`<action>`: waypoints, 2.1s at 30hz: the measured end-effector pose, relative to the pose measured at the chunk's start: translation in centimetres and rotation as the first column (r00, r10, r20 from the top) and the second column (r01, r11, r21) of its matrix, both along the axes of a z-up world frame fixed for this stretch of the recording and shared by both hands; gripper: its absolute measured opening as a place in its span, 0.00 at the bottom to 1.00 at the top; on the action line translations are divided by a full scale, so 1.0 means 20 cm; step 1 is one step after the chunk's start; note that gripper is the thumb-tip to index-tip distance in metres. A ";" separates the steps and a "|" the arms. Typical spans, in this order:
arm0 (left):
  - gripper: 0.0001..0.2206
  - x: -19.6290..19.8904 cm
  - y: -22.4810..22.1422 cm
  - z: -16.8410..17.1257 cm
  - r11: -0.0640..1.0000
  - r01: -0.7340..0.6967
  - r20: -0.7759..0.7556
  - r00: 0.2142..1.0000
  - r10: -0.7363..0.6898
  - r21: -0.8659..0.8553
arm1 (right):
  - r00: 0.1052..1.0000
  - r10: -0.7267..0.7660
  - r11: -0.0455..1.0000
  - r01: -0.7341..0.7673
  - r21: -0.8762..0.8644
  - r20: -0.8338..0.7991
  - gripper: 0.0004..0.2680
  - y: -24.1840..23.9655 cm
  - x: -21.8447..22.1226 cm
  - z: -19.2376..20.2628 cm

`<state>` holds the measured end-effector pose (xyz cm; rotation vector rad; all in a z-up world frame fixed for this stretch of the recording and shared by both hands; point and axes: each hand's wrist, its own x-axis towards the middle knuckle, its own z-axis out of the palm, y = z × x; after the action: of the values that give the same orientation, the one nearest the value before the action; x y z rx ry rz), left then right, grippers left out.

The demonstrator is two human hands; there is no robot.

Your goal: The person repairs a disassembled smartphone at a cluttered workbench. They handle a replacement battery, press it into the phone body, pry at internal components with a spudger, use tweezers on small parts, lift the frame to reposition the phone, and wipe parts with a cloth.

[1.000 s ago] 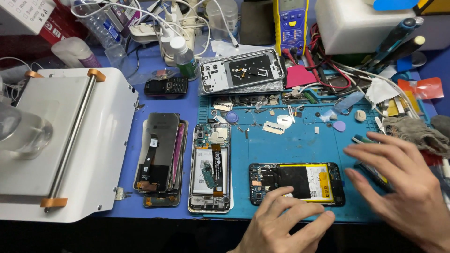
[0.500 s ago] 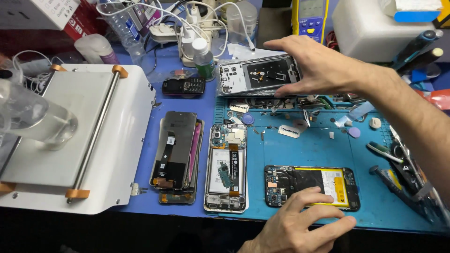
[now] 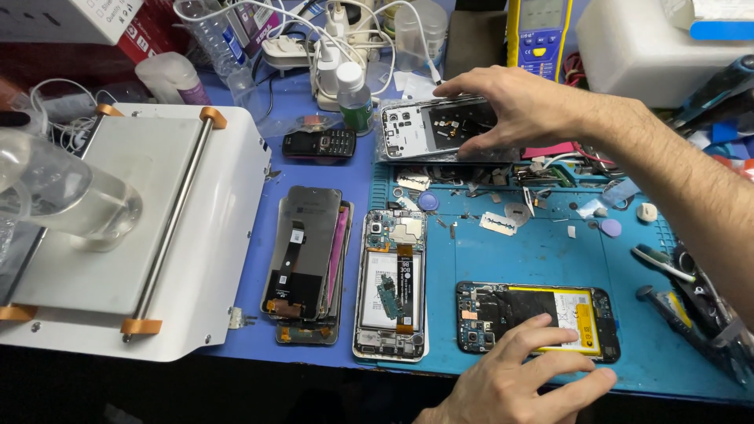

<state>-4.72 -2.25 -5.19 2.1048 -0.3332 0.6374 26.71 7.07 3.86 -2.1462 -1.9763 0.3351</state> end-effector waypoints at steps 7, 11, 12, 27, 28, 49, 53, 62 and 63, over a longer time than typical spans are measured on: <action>0.10 0.01 0.00 0.02 0.999 -0.041 0.052 0.998 0.040 0.023 | 1.000 -0.002 1.000 0.003 0.027 -0.001 0.32 0.01 0.01 -0.03; 0.09 0.01 0.00 0.03 0.998 -0.049 0.047 0.998 0.047 0.033 | 1.000 0.002 0.999 -0.002 0.033 -0.002 0.31 0.01 0.01 -0.03; 0.09 0.01 0.00 0.02 0.998 -0.052 0.050 0.998 0.050 0.038 | 1.000 0.008 0.999 -0.008 0.037 -0.011 0.32 0.01 0.01 -0.04; 0.10 0.01 0.00 0.01 0.999 -0.028 0.032 0.999 0.027 0.030 | 0.952 0.116 0.946 -0.193 0.262 0.283 0.04 -0.01 -0.01 -0.04; 0.10 0.01 0.00 0.01 0.999 -0.028 0.032 0.999 0.027 0.030 | 0.952 0.116 0.946 -0.193 0.262 0.284 0.04 -0.01 -0.02 -0.05; 0.13 0.01 -0.01 0.00 1.000 -0.011 0.016 1.000 0.011 0.006 | 0.939 0.102 0.965 -0.173 0.195 0.330 0.05 0.00 -0.03 -0.09; 0.13 0.01 -0.01 0.00 1.000 -0.020 0.033 0.999 0.019 0.020 | 0.934 0.098 0.948 -0.193 0.254 0.345 0.03 0.00 -0.03 -0.11; 0.14 0.02 -0.01 0.01 0.999 -0.033 0.082 0.996 0.030 0.031 | 0.923 0.125 0.924 -0.241 0.295 0.365 0.05 -0.01 -0.04 -0.10; 0.14 0.02 0.00 0.01 0.999 -0.027 0.081 0.996 0.024 0.036 | 0.925 0.125 0.928 -0.237 0.288 0.359 0.05 -0.01 -0.04 -0.09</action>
<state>-4.38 -2.28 -4.97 2.1253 -0.3661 0.7379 25.84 6.80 1.97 -1.9057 -2.2279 -0.3400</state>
